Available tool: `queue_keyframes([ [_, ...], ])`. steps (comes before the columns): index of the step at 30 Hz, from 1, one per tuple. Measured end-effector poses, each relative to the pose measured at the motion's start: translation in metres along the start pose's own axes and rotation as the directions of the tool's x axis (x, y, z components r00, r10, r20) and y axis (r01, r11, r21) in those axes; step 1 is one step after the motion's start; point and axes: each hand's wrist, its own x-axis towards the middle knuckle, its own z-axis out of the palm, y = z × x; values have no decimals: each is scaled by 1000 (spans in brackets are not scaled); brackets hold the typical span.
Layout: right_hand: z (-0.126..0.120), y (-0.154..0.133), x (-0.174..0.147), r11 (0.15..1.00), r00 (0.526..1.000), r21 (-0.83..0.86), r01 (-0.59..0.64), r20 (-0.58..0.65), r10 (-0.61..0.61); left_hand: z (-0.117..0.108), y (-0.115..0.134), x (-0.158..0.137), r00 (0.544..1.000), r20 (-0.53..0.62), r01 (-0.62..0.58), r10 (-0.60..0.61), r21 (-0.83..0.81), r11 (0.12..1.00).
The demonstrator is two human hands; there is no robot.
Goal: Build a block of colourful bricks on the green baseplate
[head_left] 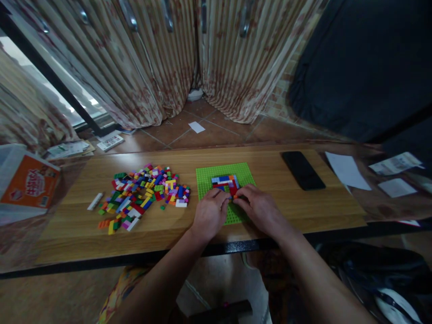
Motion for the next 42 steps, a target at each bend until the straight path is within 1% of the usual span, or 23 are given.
queue_keyframes([
  [3, 1, -3, 1, 998, 1000, -59, -9, -4, 8, -1, 1, 0, 1000, 4, 4, -4, -2, 1000],
  [6, 3, -7, 2, 997, 1000, -76, -4, -25, 3, -2, 2, 1, 1000, 19, 14, -14, 1, 1000],
  [9, 6, -10, 1, 998, 999, -57, 9, -50, -12, -4, 3, 1, 999, 33, 24, -24, 3, 1000],
  [12, 9, -11, 2, 1000, 996, 2, -3, -90, 4, -4, 3, 2, 999, 41, 28, -28, 5, 1000],
  [18, 10, -7, 5, 987, 986, 140, -84, -133, 103, -4, 3, 1, 998, 57, 34, -34, 2, 999],
  [22, 4, -3, 4, 967, 977, 218, -129, -141, 162, -6, 4, 0, 997, 66, 38, -37, -5, 999],
  [26, -2, 4, 4, 921, 943, 311, -233, -158, 292, -7, 4, -1, 999, 40, 26, -27, 10, 1000],
  [28, -2, 8, 4, 905, 932, 328, -271, -147, 332, -7, 5, -3, 1000, 21, 7, -7, 23, 1000],
  [31, 3, 12, 6, 905, 939, 327, -271, -118, 324, -5, 6, -9, 999, 6, -53, 53, 83, 995],
  [35, 8, 16, 6, 900, 948, 351, -260, -84, 307, -2, 11, -16, 992, 21, -127, 125, 220, 967],
  [42, 9, 12, 8, 904, 950, 337, -264, -68, 303, 0, 14, -16, 991, 71, -134, 116, 356, 925],
])
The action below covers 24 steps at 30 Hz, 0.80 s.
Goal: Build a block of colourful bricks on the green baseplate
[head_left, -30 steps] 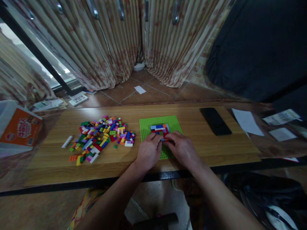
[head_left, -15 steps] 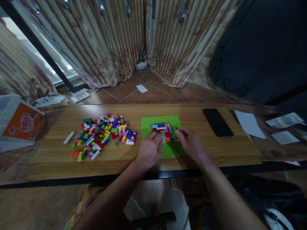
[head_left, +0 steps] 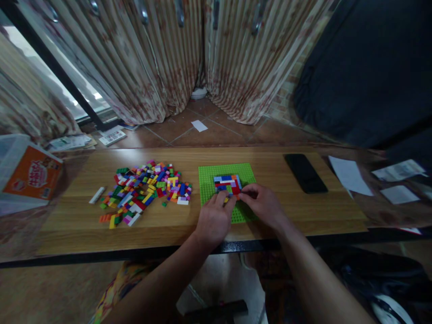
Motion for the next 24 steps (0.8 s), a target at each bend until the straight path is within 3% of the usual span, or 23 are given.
queue_keyframes([
  [7, 1, -5, 2, 1000, 1000, 7, -11, -7, 11, -1, 5, 2, 999, 41, 20, -22, 47, 999],
  [17, 2, -5, 1, 1000, 1000, 26, 0, -14, 0, -3, 14, 2, 998, 6, 56, -57, 103, 993],
  [19, 0, -2, 2, 996, 1000, 84, -14, -17, 15, -3, 12, 1, 998, 4, 66, -66, 72, 995],
  [24, -7, 3, 10, 907, 963, 392, -152, -148, 226, -5, 0, 1, 996, -56, 61, -68, -119, 991],
])
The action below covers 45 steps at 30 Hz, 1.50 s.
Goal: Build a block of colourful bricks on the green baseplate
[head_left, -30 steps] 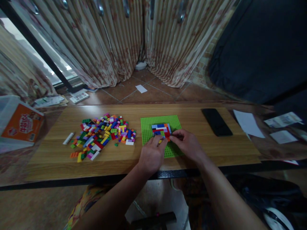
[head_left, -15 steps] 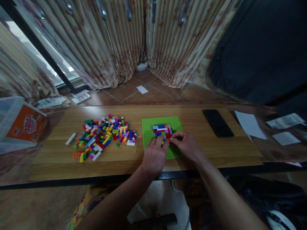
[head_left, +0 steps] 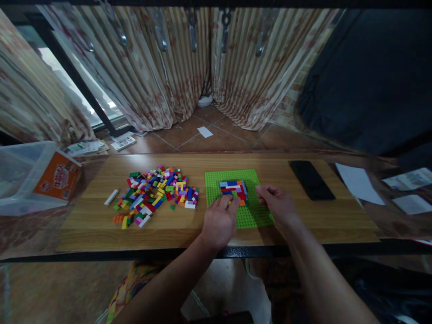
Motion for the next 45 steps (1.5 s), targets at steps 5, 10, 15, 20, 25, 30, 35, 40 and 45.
queue_keyframes([
  [5, 7, -15, 3, 990, 989, 112, 81, -135, -66, -18, -29, 16, 949, -196, 192, -247, -260, 946],
  [10, 22, -28, -6, 978, 973, 95, 186, -157, -170, -43, -74, 31, 755, -370, 297, -541, -542, 786],
  [15, 49, -33, -29, 933, 934, -63, 355, 62, -351, -67, -100, 31, 544, -363, 259, -756, -785, 563],
  [20, 81, -34, -51, 800, 791, -174, 575, 370, -488, -80, -114, 26, 467, -321, 172, -824, -881, 441],
  [25, 104, -30, -59, 746, 748, -249, 617, 478, -460, -92, -125, 19, 398, -317, 122, -861, -912, 392],
  [30, 122, -24, -61, 685, 731, -327, 651, 514, -449, -103, -127, 10, 396, -218, 133, -892, -948, 290],
  [35, 131, -23, -60, 644, 741, -404, 650, 525, -418, -95, -127, 5, 604, -58, 295, -795, -910, 290],
  [40, 132, -25, -58, 647, 751, -420, 636, 532, -393, -94, -122, 1, 809, 72, 451, -584, -713, 537],
  [45, 131, -24, -56, 651, 730, -381, 657, 538, -422, -95, -121, -4, 883, 216, 461, -417, -569, 681],
])
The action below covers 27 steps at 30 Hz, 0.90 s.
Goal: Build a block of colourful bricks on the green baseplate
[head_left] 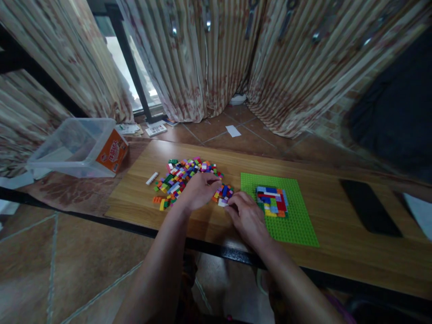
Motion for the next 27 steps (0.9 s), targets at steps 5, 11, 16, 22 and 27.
queue_keyframes([
  [5, -4, 3, -1, 997, 996, 28, 71, -52, -69, 2, -5, -2, 987, 159, 13, -24, 69, 998],
  [11, -16, 2, -5, 984, 975, 91, 153, -176, -135, 7, 5, -4, 950, 312, 4, 19, -73, 997],
  [16, -19, 0, -5, 903, 965, 429, -22, -226, 131, 17, 15, -4, 954, 299, 94, 12, -338, 936],
  [22, -22, 4, -2, 694, 934, 716, -81, -188, 303, 31, 23, -3, 956, 293, 106, 18, -404, 909],
  [27, -30, 7, -3, 640, 922, 760, -115, -157, 353, 39, 25, -2, 961, 274, 88, 34, -420, 903],
])
